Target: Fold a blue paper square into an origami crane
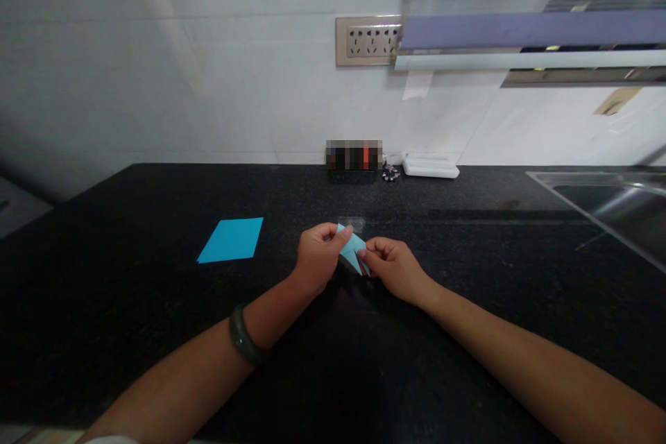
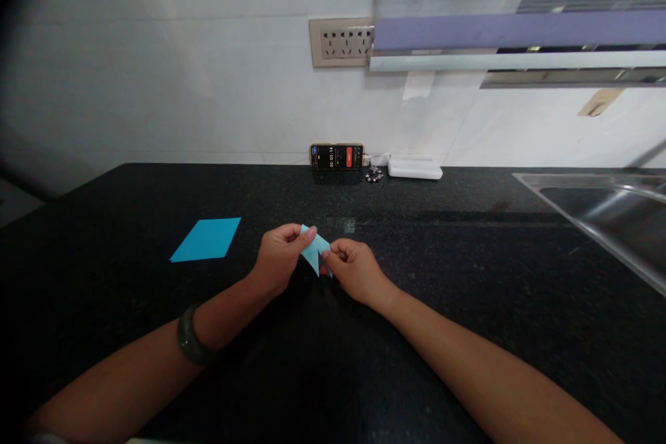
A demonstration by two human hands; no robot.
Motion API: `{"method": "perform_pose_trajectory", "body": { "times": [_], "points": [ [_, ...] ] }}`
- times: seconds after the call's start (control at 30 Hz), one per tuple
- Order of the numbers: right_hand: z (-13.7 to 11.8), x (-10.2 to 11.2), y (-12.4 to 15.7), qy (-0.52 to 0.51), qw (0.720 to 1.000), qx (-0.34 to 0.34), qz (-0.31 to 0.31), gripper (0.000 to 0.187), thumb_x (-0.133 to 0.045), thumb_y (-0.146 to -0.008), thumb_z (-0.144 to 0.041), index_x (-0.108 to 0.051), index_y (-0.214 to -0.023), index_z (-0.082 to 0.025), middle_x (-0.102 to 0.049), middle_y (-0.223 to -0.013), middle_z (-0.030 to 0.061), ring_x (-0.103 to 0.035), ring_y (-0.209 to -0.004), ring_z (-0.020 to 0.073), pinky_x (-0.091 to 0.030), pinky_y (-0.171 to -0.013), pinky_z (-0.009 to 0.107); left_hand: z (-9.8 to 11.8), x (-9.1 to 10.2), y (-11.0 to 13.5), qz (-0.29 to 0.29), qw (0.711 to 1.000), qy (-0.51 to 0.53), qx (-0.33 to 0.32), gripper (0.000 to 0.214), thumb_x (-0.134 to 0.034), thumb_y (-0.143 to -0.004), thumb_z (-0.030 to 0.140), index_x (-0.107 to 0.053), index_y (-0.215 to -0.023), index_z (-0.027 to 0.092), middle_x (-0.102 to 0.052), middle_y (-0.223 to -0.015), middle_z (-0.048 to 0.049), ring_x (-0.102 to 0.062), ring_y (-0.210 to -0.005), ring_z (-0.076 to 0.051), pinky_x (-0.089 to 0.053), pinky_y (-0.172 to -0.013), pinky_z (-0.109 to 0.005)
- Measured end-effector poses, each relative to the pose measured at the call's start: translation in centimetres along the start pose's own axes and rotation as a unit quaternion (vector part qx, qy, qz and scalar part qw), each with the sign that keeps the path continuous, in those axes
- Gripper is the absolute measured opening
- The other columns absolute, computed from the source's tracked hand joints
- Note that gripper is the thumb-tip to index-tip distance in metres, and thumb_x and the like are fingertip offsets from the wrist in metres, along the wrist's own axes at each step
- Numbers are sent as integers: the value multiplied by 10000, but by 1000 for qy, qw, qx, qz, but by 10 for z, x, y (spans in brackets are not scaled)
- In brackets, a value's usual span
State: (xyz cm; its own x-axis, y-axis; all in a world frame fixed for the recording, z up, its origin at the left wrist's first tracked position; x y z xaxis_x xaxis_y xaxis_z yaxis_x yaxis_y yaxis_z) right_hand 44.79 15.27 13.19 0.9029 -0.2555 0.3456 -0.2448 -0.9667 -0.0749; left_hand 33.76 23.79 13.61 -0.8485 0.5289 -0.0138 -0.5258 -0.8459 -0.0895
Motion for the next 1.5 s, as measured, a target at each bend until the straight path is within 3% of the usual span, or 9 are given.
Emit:
{"method": "perform_pose_trajectory", "body": {
  "times": [0.17, 0.3, 0.47, 0.57, 0.67, 0.77, 0.9, 1.07, 1.5],
  "points": [
    [4, 2, 0, 4, 1000, -21, -7, 185, -449, -768, -277, -549, -682, -147, -603, -618, 29, -515, -526, 99, -395, -505, 214, -1, 5, -6, 61, 998, -2, -17, 260, -578, -667, 391, -575, -671, 131, -554, -543, 9, -489, -467, -89, -377, -443, -202],
    [7, 13, -5, -5, 998, -9, 62, 146, -454, -755, -270, -530, -720, -151, -591, -618, 22, -519, -536, 107, -399, -502, 219, -4, 5, -7, 49, 999, 17, 9, 246, -601, -652, 360, -563, -717, 127, -575, -593, -2, -508, -502, -87, -394, -463, -195],
    [8, 28, -13, -63, 988, -1, 138, 156, -454, -756, -307, -512, -772, -162, -538, -585, -12, -487, -499, 95, -378, -460, 206, -4, -2, -1, -61, 997, 18, 53, 273, -632, -627, 288, -527, -832, 142, -567, -588, 11, -536, -524, -98, -400, -461, -188],
    [8, 30, -14, -27, 994, 19, 102, 145, -478, -742, -291, -540, -755, -161, -521, -570, -18, -464, -488, 88, -371, -464, 206, -2, -7, 4, -156, 984, 0, 92, 429, -632, -625, 253, -494, -1023, 176, -601, -642, -2, -566, -543, -119, -406, -457, -201],
    [8, 29, -13, 15, 999, 33, 38, 117, -506, -720, -252, -573, -710, -156, -551, -590, -4, -484, -525, 95, -383, -498, 214, -1, -11, 7, -198, 974, -23, 110, 280, -554, -697, 315, -573, -930, 159, -624, -677, -40, -569, -545, -122, -403, -458, -208],
    [7, 28, -12, 12, 999, 32, 19, 183, -500, -739, -302, -571, -664, -151, -555, -576, 4, -481, -517, 94, -381, -495, 214, -3, -11, 7, -183, 977, -50, 102, 224, -523, -717, 347, -602, -774, 146, -610, -608, -37, -552, -521, -122, -399, -464, -217],
    [1, 25, -8, -52, 996, 19, 76, 300, -393, -797, -422, -533, -756, -160, -538, -615, 4, -474, -498, 90, -386, -463, 212, -8, -8, 5, -132, 986, -65, 77, 233, -516, -713, 375, -581, -741, 152, -603, -603, -27, -539, -517, -125, -382, -460, -219],
    [-3, 12, -3, -26, 998, 11, 60, 264, -566, -694, -371, -485, -843, -168, -496, -597, -27, -453, -497, 83, -361, -443, 194, -11, -3, 0, -64, 993, -87, 41, 246, -508, -714, 396, -556, -759, 158, -554, -544, 4, -477, -459, -98, -328, -416, -194],
    [-1, 14, 0, 44, 992, 56, 108, 196, -496, -754, -319, -557, -876, -178, -564, -688, 14, -512, -594, 111, -419, -543, 232, -1, -12, 4, -111, 987, -43, 105, 216, -574, -676, 330, -608, -772, 140, -632, -684, -47, -574, -594, -134, -419, -519, -229]
  ]
}}
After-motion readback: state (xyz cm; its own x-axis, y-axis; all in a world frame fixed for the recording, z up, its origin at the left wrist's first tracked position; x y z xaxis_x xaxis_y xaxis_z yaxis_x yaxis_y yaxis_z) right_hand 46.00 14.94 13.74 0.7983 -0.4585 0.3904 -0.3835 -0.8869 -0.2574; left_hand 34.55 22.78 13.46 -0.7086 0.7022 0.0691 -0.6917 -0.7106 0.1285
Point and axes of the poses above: each hand's wrist, its own y-axis away from the middle knuckle, its own x-axis out of the back of the hand, z = x × y, the point moved 2 cm from there along -y, towards the middle knuckle
